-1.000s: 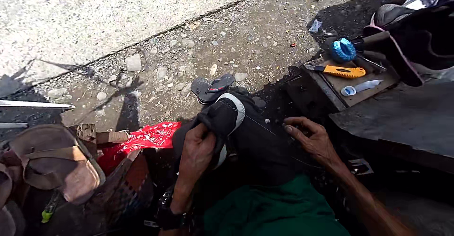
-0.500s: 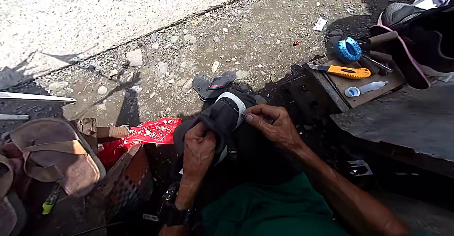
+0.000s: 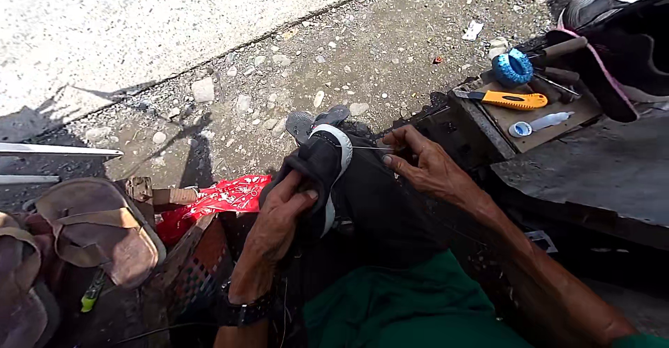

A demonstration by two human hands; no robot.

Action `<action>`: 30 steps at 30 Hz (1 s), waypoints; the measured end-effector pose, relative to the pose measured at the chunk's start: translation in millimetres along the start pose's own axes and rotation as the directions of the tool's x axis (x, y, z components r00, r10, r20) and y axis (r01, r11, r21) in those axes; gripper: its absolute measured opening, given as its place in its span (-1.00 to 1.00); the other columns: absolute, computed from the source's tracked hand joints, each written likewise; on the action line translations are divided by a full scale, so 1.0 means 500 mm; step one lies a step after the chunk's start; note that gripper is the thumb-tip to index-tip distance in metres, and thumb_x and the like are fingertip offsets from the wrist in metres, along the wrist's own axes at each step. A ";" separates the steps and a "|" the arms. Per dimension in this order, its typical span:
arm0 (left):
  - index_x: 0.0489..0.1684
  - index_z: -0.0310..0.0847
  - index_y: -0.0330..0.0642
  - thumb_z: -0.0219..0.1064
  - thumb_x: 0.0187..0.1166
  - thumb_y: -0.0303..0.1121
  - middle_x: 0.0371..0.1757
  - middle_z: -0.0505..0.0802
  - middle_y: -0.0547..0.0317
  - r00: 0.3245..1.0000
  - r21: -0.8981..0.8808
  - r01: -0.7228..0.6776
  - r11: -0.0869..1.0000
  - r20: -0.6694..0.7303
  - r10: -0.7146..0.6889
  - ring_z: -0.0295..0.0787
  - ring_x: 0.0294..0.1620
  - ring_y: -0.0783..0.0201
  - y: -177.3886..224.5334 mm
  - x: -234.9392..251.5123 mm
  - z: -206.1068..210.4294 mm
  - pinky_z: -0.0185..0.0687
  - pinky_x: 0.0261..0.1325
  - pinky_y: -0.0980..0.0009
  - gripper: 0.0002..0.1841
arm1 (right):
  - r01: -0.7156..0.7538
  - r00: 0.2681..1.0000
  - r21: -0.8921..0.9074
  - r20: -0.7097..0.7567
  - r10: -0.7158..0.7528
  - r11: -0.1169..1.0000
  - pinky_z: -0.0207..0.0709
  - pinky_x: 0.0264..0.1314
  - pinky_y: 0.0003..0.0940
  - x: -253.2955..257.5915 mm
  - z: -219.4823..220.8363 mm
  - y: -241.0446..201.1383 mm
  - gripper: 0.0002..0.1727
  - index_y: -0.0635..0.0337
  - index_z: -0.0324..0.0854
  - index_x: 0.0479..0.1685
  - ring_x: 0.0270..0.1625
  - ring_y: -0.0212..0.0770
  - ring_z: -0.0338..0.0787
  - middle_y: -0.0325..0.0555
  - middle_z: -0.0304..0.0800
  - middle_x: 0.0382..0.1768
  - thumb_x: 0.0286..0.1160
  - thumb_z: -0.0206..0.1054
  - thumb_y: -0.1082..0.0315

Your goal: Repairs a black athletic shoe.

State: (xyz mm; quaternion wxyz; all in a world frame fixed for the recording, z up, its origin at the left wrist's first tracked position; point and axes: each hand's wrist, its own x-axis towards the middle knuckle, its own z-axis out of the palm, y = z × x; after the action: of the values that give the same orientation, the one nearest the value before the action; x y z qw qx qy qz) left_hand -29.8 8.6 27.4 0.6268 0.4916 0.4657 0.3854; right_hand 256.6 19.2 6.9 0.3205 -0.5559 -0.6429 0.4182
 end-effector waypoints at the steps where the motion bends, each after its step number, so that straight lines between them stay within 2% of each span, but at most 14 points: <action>1: 0.30 0.59 -0.24 0.33 0.40 -0.33 0.16 0.85 0.14 1.000 -0.113 0.004 0.994 0.019 -0.002 0.78 0.21 0.34 0.002 0.002 -0.003 0.68 0.33 0.35 -0.55 | 0.008 1.000 -0.018 0.009 -0.008 1.000 0.70 -0.06 -0.45 -0.005 -0.015 0.009 -0.63 0.10 0.59 0.36 -0.17 -0.44 0.79 -0.23 0.80 -0.08 0.71 0.20 0.18; 3: 0.31 0.58 -0.22 0.53 0.33 -0.14 0.12 0.86 0.14 0.999 -0.160 -0.011 0.987 0.028 0.016 0.79 0.18 0.34 0.005 0.015 0.005 0.70 0.31 0.35 -0.43 | 0.108 0.994 0.014 0.010 -0.108 0.994 0.73 0.00 -0.50 -0.010 -0.019 0.019 -0.55 0.16 0.56 0.53 -0.09 -0.44 0.82 -0.16 0.84 0.05 0.75 0.20 0.21; 4: 0.29 0.57 -0.23 0.59 0.36 -0.10 0.09 0.87 0.13 0.999 -0.139 -0.018 0.990 0.023 0.022 0.81 0.16 0.33 0.007 0.022 0.014 0.73 0.30 0.35 -0.41 | 0.181 0.983 0.048 0.009 -0.182 0.982 0.73 0.01 -0.52 -0.011 -0.009 0.019 -0.54 0.23 0.57 0.52 -0.08 -0.44 0.82 -0.13 0.86 0.05 0.74 0.25 0.21; 6: 0.17 0.63 -0.28 0.60 0.40 -0.22 -0.01 0.90 0.11 0.999 -0.124 -0.027 0.992 -0.022 0.024 0.85 0.06 0.32 0.009 0.034 0.033 0.78 0.23 0.36 -0.54 | 0.309 0.950 0.101 -0.002 -0.311 0.946 0.69 0.04 -0.56 -0.004 0.020 0.012 -0.57 0.32 0.64 0.43 -0.08 -0.44 0.79 -0.08 0.87 0.03 0.71 0.31 0.24; 8: 0.11 0.65 -0.29 0.57 0.41 -0.35 -0.04 0.91 0.10 0.998 -0.149 -0.051 0.988 -0.051 0.044 0.86 0.03 0.31 0.002 0.039 0.041 0.78 0.22 0.35 -0.63 | 0.380 0.925 0.051 -0.037 -0.379 0.923 0.70 0.12 -0.47 0.006 0.049 0.003 -0.64 0.23 0.76 0.31 -0.03 -0.41 0.82 -0.10 0.90 0.00 0.73 0.29 0.22; 9: 0.10 0.66 -0.30 0.56 0.40 -0.39 -0.05 0.91 0.09 0.997 -0.168 -0.063 0.984 -0.062 0.053 0.87 0.02 0.31 -0.003 0.039 0.043 0.79 0.21 0.35 -0.65 | 0.395 0.916 -0.001 -0.075 -0.394 0.919 0.70 0.05 -0.42 0.012 0.063 0.002 -0.66 0.15 0.81 0.24 -0.08 -0.40 0.82 -0.15 0.90 -0.07 0.73 0.28 0.18; 11: 0.07 0.66 -0.31 0.54 0.38 -0.45 -0.05 0.91 0.08 0.995 -0.197 -0.075 0.978 -0.078 0.061 0.87 0.01 0.31 -0.010 0.037 0.044 0.79 0.20 0.34 -0.67 | 0.408 0.893 -0.114 -0.159 -0.422 0.906 0.67 -0.17 -0.40 0.024 0.081 -0.003 -0.69 0.04 0.88 0.11 -0.23 -0.40 0.79 -0.22 0.87 -0.23 0.72 0.29 0.13; 13: 0.06 0.67 -0.31 0.53 0.38 -0.46 -0.06 0.92 0.09 0.994 -0.199 -0.081 0.977 -0.083 0.066 0.87 0.01 0.32 -0.013 0.036 0.044 0.80 0.19 0.35 -0.69 | 0.411 0.872 -0.204 -0.195 -0.448 0.889 0.63 -0.28 -0.39 0.032 0.089 -0.007 -0.71 0.00 0.91 0.04 -0.29 -0.38 0.78 -0.24 0.85 -0.30 0.70 0.28 0.14; 26: -0.02 0.69 -0.31 0.48 0.37 -0.56 -0.11 0.93 0.09 0.988 -0.213 -0.116 0.970 -0.126 0.091 0.89 -0.05 0.33 -0.015 0.036 0.046 0.81 0.14 0.38 -0.76 | 0.388 0.874 -0.248 -0.207 -0.440 0.888 0.62 -0.32 -0.40 0.044 0.095 -0.021 -0.76 0.02 0.91 -0.05 -0.33 -0.39 0.76 -0.27 0.84 -0.33 0.63 0.32 0.21; 30: -0.03 0.70 -0.31 0.48 0.36 -0.56 -0.12 0.92 0.09 0.986 -0.211 -0.127 0.969 -0.131 0.101 0.88 -0.06 0.33 -0.015 0.037 0.045 0.81 0.13 0.38 -0.76 | 0.398 0.863 -0.323 -0.187 -0.470 0.859 0.63 -0.35 -0.37 0.045 0.093 -0.029 -0.76 0.00 0.91 -0.05 -0.33 -0.35 0.78 -0.26 0.86 -0.33 0.61 0.32 0.22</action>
State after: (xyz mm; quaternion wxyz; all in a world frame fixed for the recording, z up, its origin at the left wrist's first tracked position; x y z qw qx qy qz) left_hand -2.9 18.5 18.1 0.6250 0.4217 0.4281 0.4983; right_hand 205.6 32.6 -2.1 0.4084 -0.4836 -0.7563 0.1652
